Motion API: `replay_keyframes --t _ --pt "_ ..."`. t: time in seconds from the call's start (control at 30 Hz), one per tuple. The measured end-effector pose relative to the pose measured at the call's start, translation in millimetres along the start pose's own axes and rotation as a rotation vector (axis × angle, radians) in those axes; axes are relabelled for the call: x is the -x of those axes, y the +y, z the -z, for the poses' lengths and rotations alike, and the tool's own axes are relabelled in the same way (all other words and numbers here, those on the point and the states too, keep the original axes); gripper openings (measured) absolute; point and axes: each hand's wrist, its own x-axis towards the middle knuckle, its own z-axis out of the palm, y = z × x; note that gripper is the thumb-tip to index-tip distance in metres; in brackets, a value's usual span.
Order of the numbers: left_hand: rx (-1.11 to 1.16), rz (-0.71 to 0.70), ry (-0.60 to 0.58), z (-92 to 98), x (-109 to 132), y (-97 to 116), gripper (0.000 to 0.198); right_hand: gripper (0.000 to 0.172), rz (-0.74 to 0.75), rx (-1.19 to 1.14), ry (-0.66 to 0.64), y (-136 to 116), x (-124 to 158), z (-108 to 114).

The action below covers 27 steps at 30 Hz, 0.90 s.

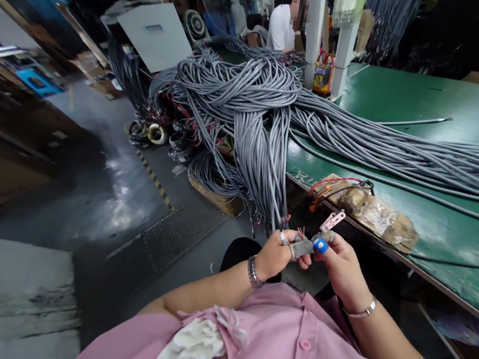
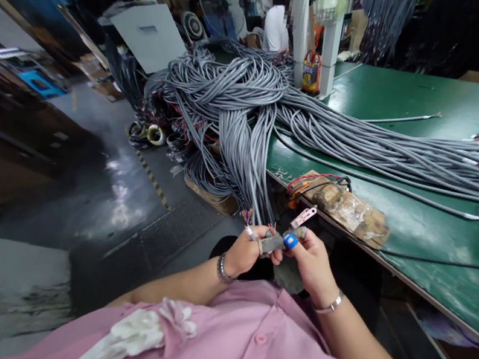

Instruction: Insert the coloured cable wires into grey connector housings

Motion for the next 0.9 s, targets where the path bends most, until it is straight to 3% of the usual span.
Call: replay_keyframes --t 0.1,0.17,0.3,0.4,0.6,0.9 --pt "-0.064 0.004 -0.135 5.1 2.7 2.6 0.037 0.023 -0.050 0.000 -0.156 -8.0 -2.3 -3.5" --pt "-0.074 0.011 -0.143 6.3 3.8 2.3 0.036 0.026 -0.067 0.027 -0.204 -10.4 -5.1 -4.1" --pt "0.040 0.009 0.007 4.0 3.8 -1.1 0.037 0.025 -0.052 0.052 -0.043 -4.7 -10.6 -0.3" --pt "0.098 0.011 0.077 2.4 2.9 -4.2 0.038 0.026 -0.109 -0.050 -0.045 -0.2 -11.0 2.9" --pt "0.078 -0.004 0.073 1.8 2.3 -8.0 0.037 0.019 -0.097 -0.011 -0.146 -6.7 -8.7 -3.7" --pt "0.078 -0.053 0.167 -0.9 4.8 -6.4 0.039 0.023 -0.050 -0.005 0.035 3.1 -6.8 -6.0"
